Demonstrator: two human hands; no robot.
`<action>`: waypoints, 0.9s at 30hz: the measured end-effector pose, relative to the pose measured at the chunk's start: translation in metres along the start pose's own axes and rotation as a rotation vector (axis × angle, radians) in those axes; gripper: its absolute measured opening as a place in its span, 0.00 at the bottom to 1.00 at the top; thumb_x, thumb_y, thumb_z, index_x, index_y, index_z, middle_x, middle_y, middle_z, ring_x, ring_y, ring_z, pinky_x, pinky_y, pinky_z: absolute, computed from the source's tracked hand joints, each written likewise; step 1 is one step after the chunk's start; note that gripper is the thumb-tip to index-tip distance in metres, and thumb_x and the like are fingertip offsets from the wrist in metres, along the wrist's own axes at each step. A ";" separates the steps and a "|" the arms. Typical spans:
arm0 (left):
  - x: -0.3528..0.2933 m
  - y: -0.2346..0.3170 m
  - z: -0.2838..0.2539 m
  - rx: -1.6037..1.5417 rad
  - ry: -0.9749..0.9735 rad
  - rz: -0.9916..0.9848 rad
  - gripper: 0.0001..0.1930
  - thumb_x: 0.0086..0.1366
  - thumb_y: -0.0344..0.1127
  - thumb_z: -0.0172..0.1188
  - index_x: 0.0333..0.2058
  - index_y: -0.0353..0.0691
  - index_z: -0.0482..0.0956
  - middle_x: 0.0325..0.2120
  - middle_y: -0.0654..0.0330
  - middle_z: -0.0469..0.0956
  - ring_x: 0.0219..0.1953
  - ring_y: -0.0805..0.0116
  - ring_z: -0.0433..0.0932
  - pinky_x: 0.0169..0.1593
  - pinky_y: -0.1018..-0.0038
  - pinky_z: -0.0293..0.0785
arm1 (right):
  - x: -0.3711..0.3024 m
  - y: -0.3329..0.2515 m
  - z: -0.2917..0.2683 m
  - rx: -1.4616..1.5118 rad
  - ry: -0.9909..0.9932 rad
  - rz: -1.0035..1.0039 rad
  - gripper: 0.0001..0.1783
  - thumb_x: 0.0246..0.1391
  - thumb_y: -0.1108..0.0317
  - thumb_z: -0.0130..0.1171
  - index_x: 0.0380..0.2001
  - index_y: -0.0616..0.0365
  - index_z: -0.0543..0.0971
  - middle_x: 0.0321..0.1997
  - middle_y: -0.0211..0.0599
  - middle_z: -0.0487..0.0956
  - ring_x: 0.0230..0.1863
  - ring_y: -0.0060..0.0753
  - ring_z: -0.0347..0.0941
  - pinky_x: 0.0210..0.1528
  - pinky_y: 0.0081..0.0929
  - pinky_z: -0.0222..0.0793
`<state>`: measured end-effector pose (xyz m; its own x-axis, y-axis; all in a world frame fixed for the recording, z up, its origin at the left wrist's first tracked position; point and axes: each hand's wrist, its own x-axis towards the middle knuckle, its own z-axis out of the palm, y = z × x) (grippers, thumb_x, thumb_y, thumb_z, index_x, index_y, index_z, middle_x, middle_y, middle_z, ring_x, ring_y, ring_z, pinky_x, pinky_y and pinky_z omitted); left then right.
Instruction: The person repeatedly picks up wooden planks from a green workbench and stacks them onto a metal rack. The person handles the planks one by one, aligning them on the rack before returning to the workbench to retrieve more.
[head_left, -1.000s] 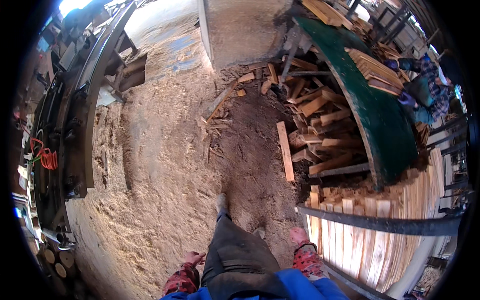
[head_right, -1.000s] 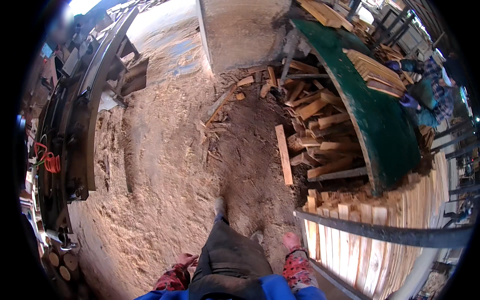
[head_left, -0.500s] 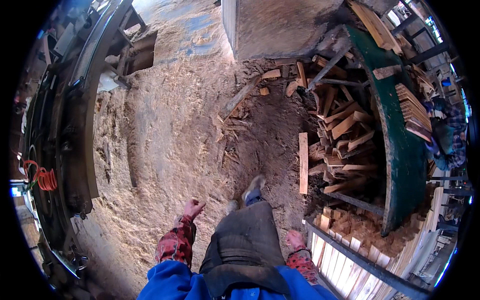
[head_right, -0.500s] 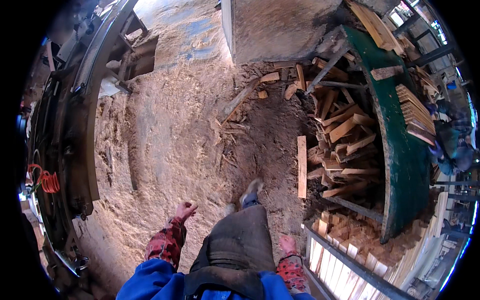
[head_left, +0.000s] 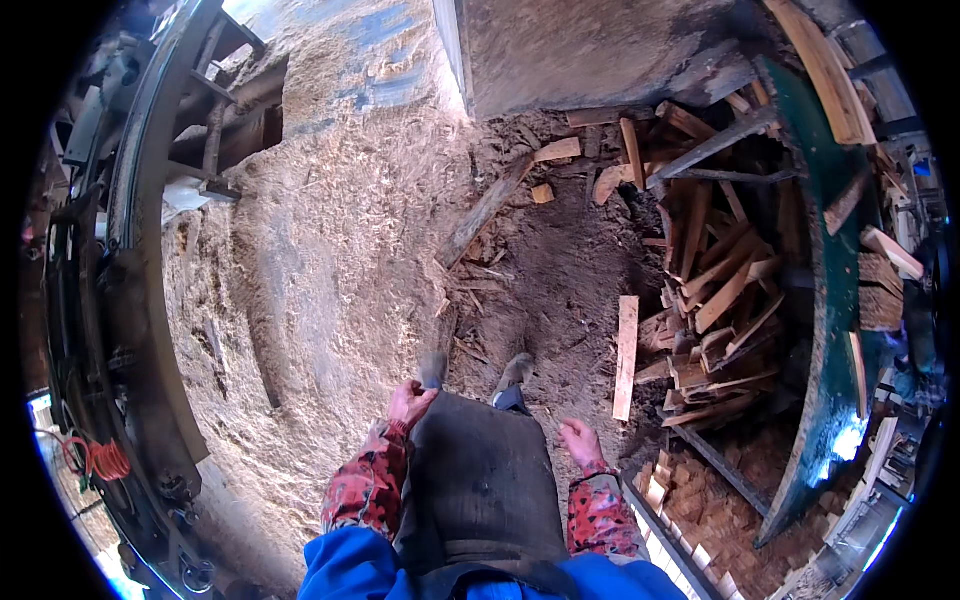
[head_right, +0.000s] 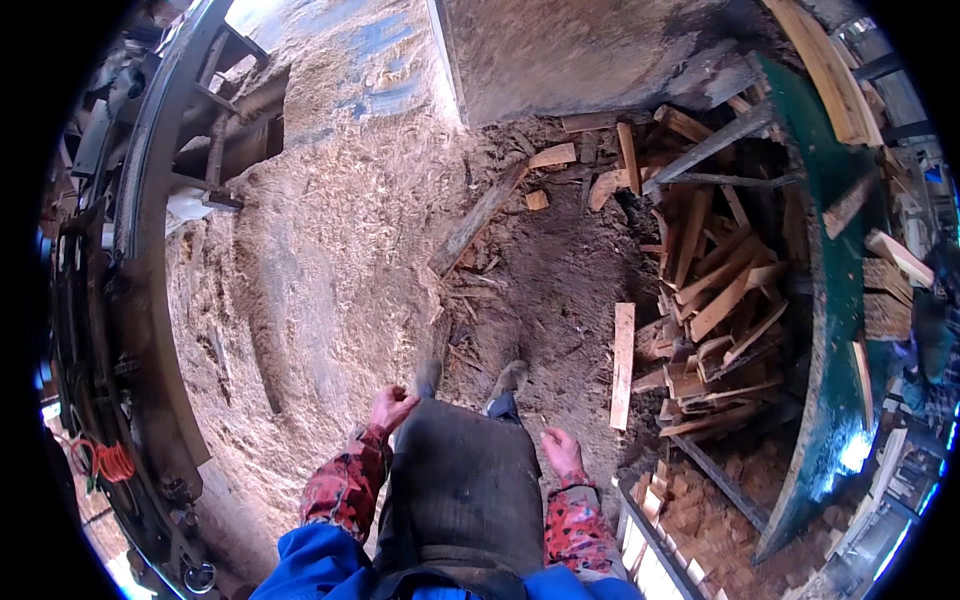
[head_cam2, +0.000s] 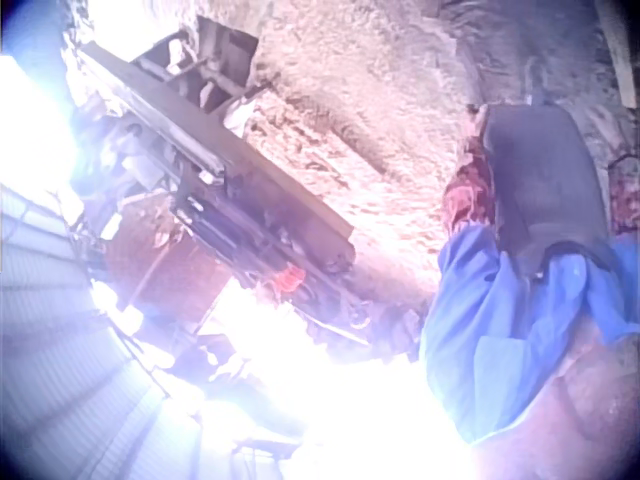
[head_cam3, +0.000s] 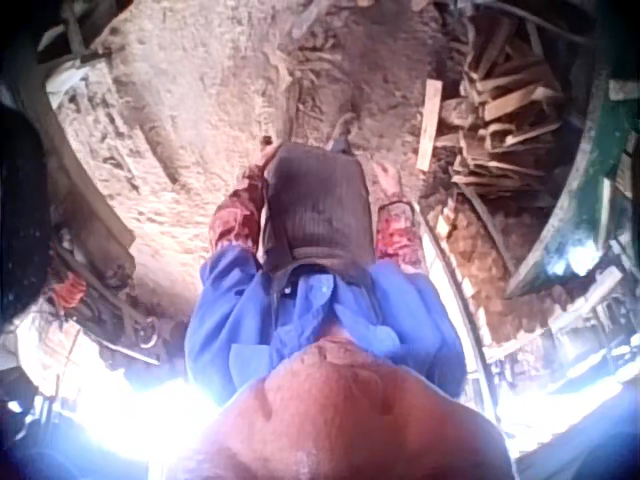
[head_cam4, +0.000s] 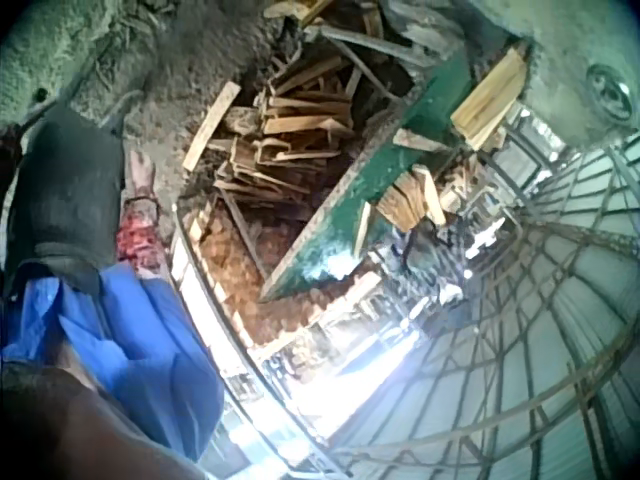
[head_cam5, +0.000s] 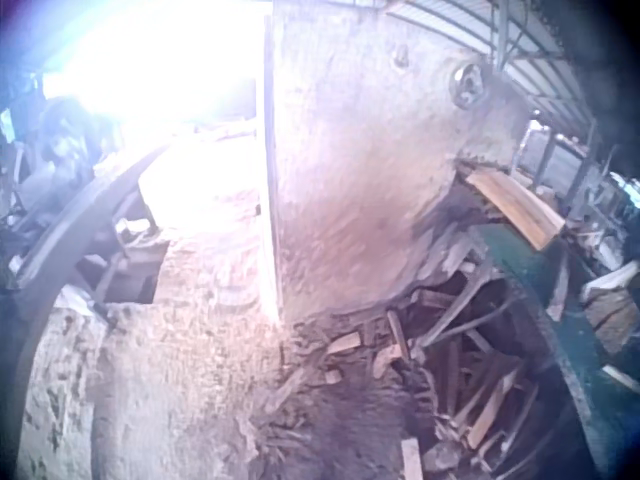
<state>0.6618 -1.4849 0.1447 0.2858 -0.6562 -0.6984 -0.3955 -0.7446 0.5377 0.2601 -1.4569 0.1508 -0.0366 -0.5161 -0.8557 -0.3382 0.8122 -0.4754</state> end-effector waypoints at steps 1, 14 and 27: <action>0.021 0.004 0.005 0.050 0.053 0.000 0.31 0.48 0.52 0.68 0.39 0.28 0.77 0.29 0.48 0.81 0.35 0.59 0.81 0.40 0.67 0.76 | 0.016 0.003 0.011 0.057 0.018 -0.022 0.20 0.59 0.63 0.56 0.51 0.64 0.74 0.34 0.35 0.80 0.33 0.23 0.77 0.32 0.20 0.74; 0.403 -0.001 0.079 0.451 0.166 0.328 0.34 0.42 0.51 0.74 0.37 0.31 0.68 0.31 0.41 0.75 0.35 0.40 0.75 0.38 0.56 0.71 | 0.125 -0.080 0.152 0.028 0.089 -0.076 0.15 0.55 0.70 0.59 0.46 0.63 0.77 0.41 0.43 0.81 0.41 0.37 0.79 0.42 0.28 0.74; 0.514 -0.046 0.122 0.427 0.193 0.410 0.49 0.41 0.44 0.77 0.59 0.32 0.59 0.41 0.46 0.78 0.40 0.55 0.79 0.43 0.68 0.75 | 0.192 -0.103 0.168 0.078 0.098 -0.151 0.18 0.53 0.71 0.62 0.47 0.63 0.75 0.40 0.45 0.79 0.41 0.41 0.78 0.42 0.31 0.73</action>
<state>0.7207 -1.7727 -0.2963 0.1729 -0.9185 -0.3556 -0.8094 -0.3383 0.4801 0.4461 -1.5940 0.0014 -0.0841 -0.6545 -0.7514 -0.2725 0.7404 -0.6144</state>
